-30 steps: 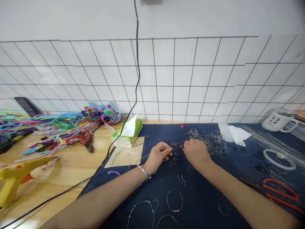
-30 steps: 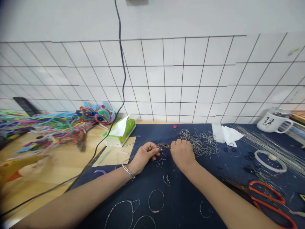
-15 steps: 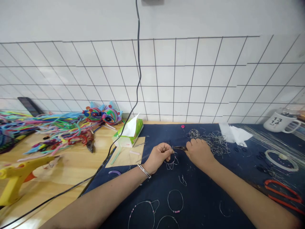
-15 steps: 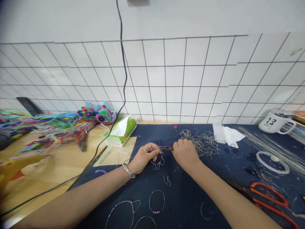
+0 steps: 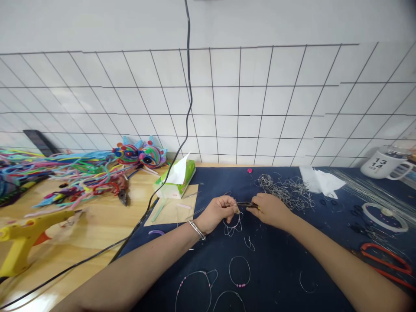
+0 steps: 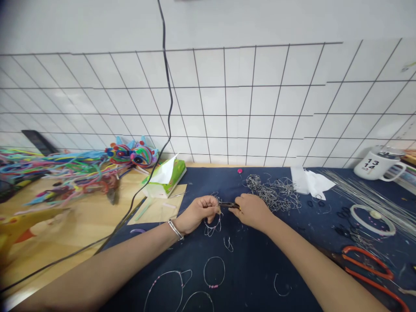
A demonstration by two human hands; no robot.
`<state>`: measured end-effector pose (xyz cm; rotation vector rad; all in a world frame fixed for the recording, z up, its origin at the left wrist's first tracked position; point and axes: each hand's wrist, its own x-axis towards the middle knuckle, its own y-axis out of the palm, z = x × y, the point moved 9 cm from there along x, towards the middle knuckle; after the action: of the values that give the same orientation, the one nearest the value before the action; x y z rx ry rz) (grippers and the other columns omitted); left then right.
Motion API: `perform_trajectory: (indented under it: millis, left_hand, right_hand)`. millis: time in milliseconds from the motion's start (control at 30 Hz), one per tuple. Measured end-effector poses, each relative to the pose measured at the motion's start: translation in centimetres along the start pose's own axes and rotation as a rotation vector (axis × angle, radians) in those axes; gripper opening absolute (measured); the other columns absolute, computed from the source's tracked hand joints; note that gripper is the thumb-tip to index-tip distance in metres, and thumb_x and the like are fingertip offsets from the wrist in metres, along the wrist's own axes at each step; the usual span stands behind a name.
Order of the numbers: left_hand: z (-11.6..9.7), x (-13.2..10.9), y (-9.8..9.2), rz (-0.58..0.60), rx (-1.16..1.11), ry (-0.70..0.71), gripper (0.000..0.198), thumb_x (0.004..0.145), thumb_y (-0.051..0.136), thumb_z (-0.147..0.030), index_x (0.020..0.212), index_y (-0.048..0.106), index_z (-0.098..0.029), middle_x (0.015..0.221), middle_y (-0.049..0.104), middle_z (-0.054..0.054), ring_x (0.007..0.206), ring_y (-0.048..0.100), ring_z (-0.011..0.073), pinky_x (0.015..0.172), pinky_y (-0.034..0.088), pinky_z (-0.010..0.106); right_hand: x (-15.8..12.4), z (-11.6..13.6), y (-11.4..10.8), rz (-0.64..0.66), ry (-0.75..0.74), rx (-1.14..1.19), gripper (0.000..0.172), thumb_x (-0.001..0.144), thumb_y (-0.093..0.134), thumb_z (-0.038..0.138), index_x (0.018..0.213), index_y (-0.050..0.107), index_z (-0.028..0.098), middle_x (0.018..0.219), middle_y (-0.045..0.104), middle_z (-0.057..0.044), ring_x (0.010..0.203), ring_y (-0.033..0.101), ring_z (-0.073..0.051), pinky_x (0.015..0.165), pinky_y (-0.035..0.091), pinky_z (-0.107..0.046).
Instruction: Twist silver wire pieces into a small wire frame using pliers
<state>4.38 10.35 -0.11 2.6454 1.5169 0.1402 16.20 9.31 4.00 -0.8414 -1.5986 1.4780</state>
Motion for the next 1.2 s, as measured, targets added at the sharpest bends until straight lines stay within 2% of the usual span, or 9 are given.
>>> perform_trajectory:
  millis: [300,467,700,967,1200]
  left_hand:
    - [0.2,0.0,-0.4,-0.037,-0.009,-0.016,0.021,0.069,0.061,-0.03,0.075,0.05,-0.013,0.052,0.053,-0.003,0.041,0.044,0.0041,0.044,0.034,0.017]
    - [0.2,0.0,-0.3,-0.036,-0.012,-0.023,0.025,0.073,0.058,-0.035,0.078,0.052,-0.012,0.061,0.058,0.002,0.051,0.052,0.0075,0.05,0.041,0.019]
    - [-0.6,-0.2,-0.6,-0.09,-0.002,0.041,0.024,0.074,0.056,-0.035,0.081,0.053,-0.013,0.073,0.058,0.004,0.063,0.054,0.0098,0.052,0.042,0.02]
    - [-1.1,-0.5,-1.8,-0.209,0.189,0.097,0.024,0.074,0.054,-0.036,0.083,0.058,-0.014,0.073,0.053,0.002,0.064,0.049,0.0091,0.056,0.043,0.02]
    - [-1.0,-0.7,-2.1,-0.239,0.222,0.093,0.026,0.075,0.052,-0.038,0.083,0.059,-0.013,0.068,0.053,0.001,0.059,0.049,0.009,0.053,0.042,0.019]
  right_hand:
    - [-0.1,-0.5,1.4,0.075,0.108,-0.022,0.048,0.082,0.022,0.057,0.078,0.052,0.021,0.075,0.057,-0.002,0.066,0.054,-0.014,0.054,0.03,-0.024]
    - [-0.1,-0.9,1.2,0.069,0.175,-0.021,0.049,0.083,0.018,0.057,0.079,0.052,0.021,0.076,0.057,-0.003,0.064,0.054,-0.013,0.053,0.03,-0.023]
    - [-0.3,-0.7,0.8,0.08,0.197,-0.025,0.052,0.083,0.015,0.057,0.08,0.052,0.021,0.076,0.057,-0.003,0.064,0.053,-0.013,0.052,0.03,-0.023]
    - [-0.5,-0.1,0.4,0.025,0.208,-0.087,0.046,0.084,0.021,0.054,0.08,0.052,0.02,0.075,0.055,-0.003,0.065,0.053,-0.014,0.052,0.031,-0.023]
    - [-0.5,0.0,0.1,-0.034,0.217,-0.149,0.036,0.084,0.029,0.047,0.079,0.052,0.019,0.075,0.055,-0.005,0.067,0.053,-0.015,0.055,0.032,-0.025]
